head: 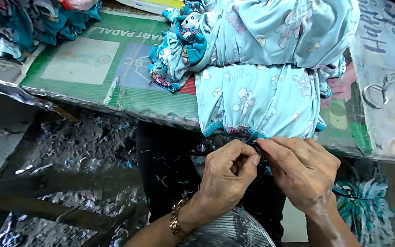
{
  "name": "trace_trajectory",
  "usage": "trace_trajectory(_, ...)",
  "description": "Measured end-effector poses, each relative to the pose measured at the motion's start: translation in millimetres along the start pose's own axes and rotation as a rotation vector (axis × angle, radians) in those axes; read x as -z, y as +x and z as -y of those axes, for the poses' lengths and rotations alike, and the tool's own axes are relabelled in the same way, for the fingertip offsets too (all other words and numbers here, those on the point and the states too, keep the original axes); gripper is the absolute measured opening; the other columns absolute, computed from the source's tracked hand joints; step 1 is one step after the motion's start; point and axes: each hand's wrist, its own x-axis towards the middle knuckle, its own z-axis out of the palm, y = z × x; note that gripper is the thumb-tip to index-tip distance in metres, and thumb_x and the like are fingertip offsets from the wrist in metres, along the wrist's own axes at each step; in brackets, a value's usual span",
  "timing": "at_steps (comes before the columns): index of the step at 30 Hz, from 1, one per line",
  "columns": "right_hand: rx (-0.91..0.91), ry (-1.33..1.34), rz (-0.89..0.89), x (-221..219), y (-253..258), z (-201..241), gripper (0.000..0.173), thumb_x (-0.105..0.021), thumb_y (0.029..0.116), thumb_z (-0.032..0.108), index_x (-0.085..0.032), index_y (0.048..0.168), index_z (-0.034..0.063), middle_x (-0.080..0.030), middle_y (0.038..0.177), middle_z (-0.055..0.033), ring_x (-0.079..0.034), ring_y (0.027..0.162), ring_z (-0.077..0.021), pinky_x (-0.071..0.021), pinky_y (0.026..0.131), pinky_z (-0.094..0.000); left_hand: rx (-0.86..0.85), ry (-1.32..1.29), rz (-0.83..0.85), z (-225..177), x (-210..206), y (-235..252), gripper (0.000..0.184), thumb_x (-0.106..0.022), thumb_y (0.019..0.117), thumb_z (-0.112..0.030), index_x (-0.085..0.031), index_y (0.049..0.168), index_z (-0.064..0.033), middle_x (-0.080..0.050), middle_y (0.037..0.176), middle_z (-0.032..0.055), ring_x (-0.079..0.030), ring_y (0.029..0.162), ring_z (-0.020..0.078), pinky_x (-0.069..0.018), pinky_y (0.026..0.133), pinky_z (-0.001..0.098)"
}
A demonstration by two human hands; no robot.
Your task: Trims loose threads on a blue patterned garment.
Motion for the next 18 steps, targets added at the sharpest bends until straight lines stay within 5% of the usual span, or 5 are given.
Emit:
trace_trajectory(6,0.012,0.0,0.07,6,-6,-1,0.024,-0.067,0.0995,0.028,-0.066,0.117,0.0113,-0.073,0.092,-0.0098,-0.065,0.074,-0.0218,-0.0456,0.062,-0.034,-0.307,0.173,0.073,-8,22,-6,0.024,-0.056,0.1031,-0.018,-0.062,0.086,-0.0023,-0.06,0.073,0.0048,-0.058,0.068,0.006,-0.0478,0.064,0.018)
trace_trajectory(8,0.003,-0.099,0.091,7,-4,-8,0.027,-0.066,0.0993,0.03,-0.067,0.117,0.0085,-0.067,0.082,-0.0113,-0.062,0.068,-0.0256,-0.0446,0.058,-0.0369,-0.498,0.47,0.011,-5,35,4,0.017,-0.059,0.1033,-0.024,-0.064,0.094,-0.0103,-0.066,0.086,0.0013,-0.062,0.084,0.0079,-0.0498,0.078,0.022)
trace_trajectory(10,-0.009,-0.194,0.134,8,1,-15,0.022,-0.063,0.0993,0.022,-0.071,0.112,0.0054,-0.066,0.077,-0.0133,-0.062,0.062,-0.0291,-0.0431,0.052,-0.04,-0.634,0.784,0.056,2,45,24,0.014,-0.066,0.1006,-0.027,-0.067,0.108,-0.0158,-0.068,0.11,0.0013,-0.06,0.11,0.0144,-0.0419,0.098,0.0331)
trace_trajectory(12,-0.033,-0.18,0.183,12,6,-21,0.021,-0.063,0.097,0.02,-0.073,0.109,0.0064,-0.068,0.079,-0.013,-0.064,0.063,-0.0289,-0.0455,0.05,-0.0401,-0.722,0.966,0.17,12,53,46,0.019,-0.068,0.0986,-0.025,-0.07,0.116,-0.0164,-0.07,0.119,0.0053,-0.06,0.118,0.0214,-0.0383,0.103,0.0454)
trace_trajectory(18,-0.181,0.316,0.234,29,25,-45,0.019,-0.064,0.0953,0.025,-0.078,0.104,0.014,-0.067,0.1,-0.0034,-0.062,0.08,-0.0045,-0.052,0.066,-0.0203,-0.634,0.701,0.257,0,58,76,0.016,-0.062,0.0993,-0.019,-0.076,0.099,-0.0124,-0.074,0.115,0.0055,-0.063,0.119,0.0196,-0.0383,0.109,0.0462)
